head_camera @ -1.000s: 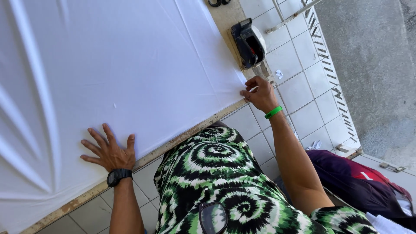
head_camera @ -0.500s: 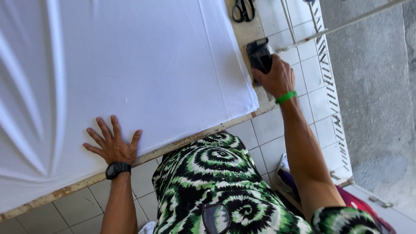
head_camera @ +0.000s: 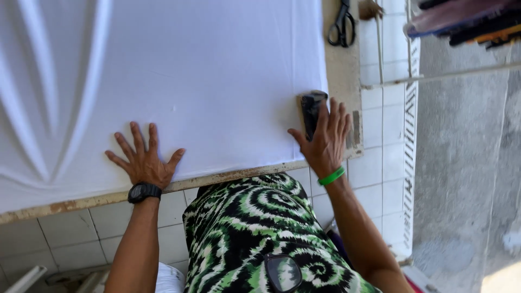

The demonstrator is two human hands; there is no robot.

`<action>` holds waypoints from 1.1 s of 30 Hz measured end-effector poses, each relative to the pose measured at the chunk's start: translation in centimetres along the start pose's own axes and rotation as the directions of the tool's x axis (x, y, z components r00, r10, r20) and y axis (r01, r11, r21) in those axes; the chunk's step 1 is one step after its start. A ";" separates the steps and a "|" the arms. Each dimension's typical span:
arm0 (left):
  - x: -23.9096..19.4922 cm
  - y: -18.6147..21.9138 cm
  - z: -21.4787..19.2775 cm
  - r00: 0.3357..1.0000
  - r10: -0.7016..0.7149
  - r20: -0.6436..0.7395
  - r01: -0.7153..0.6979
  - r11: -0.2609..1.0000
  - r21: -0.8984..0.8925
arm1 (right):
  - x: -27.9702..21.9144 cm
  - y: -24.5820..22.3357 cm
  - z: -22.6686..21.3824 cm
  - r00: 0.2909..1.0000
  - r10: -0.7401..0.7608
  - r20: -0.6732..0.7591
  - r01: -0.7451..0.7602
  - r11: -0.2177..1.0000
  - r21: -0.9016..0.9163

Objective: Laying out, smoothing, and cutting large sheets of white fabric on a long work table in a garment factory.

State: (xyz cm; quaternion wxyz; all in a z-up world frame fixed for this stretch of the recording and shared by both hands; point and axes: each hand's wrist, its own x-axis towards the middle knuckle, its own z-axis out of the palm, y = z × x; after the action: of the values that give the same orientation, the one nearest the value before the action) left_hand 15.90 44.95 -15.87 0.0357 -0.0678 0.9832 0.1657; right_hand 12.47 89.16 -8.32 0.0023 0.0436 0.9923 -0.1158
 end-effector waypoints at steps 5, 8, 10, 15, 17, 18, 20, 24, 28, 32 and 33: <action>0.2 -1.1 -0.1 0.980 -0.032 0.194 0.024 0.999 0.043 | -0.6 -6.3 6.1 0.891 -0.353 -0.286 0.423 0.875 0.238; 0.8 -0.8 0.9 0.984 -0.054 0.167 0.039 0.995 0.093 | -1.0 -4.3 11.1 0.844 -0.454 -0.285 0.495 0.864 0.091; 0.1 -0.8 0.3 0.983 -0.075 0.170 0.059 0.993 0.100 | -1.2 -4.1 11.7 0.837 -0.476 -0.270 0.515 0.852 0.094; -0.3 -4.9 -1.5 0.987 -0.069 0.147 0.075 0.997 -0.033 | -0.9 -3.0 12.6 0.827 -0.499 -0.259 0.528 0.848 0.052; -0.1 -10.2 -1.9 0.975 -0.159 -0.155 0.167 0.985 0.035 | -0.8 -3.1 12.6 0.843 -0.476 -0.249 0.495 0.869 0.016; -0.2 -14.7 -2.1 0.972 -0.175 -0.156 0.183 0.982 0.037 | -1.2 -3.5 11.9 0.839 -0.487 -0.243 0.507 0.862 0.022; -0.5 -23.7 -2.7 0.809 -0.454 -0.374 0.446 0.888 -0.114 | -1.4 -4.4 10.4 0.815 -0.556 -0.166 0.566 0.824 0.021; -1.5 -43.4 -6.1 0.495 -0.655 -0.571 0.544 0.746 -0.384 | -1.7 -8.1 9.4 0.873 -0.484 -0.064 0.480 0.875 -0.068; -2.2 -53.7 -11.0 0.434 -0.563 -0.703 0.351 0.824 -0.444 | -2.7 -14.7 11.5 0.928 -0.290 -0.235 0.295 0.955 -0.013; -1.3 -55.7 -12.0 0.515 -0.785 -0.345 0.353 0.561 -0.749 | -4.8 -20.4 14.6 0.981 0.076 -0.180 -0.064 0.995 0.069; -1.4 -55.0 -12.1 0.519 -0.785 -0.338 0.356 0.558 -0.749 | -4.8 -20.5 14.2 0.981 0.080 -0.177 -0.070 0.996 0.064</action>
State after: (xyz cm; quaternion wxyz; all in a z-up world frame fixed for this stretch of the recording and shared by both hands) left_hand 24.63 -10.34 -21.98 -0.2711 -0.4678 0.7364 0.4066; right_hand 15.40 65.64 -17.42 -0.0840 0.0913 0.9824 -0.1397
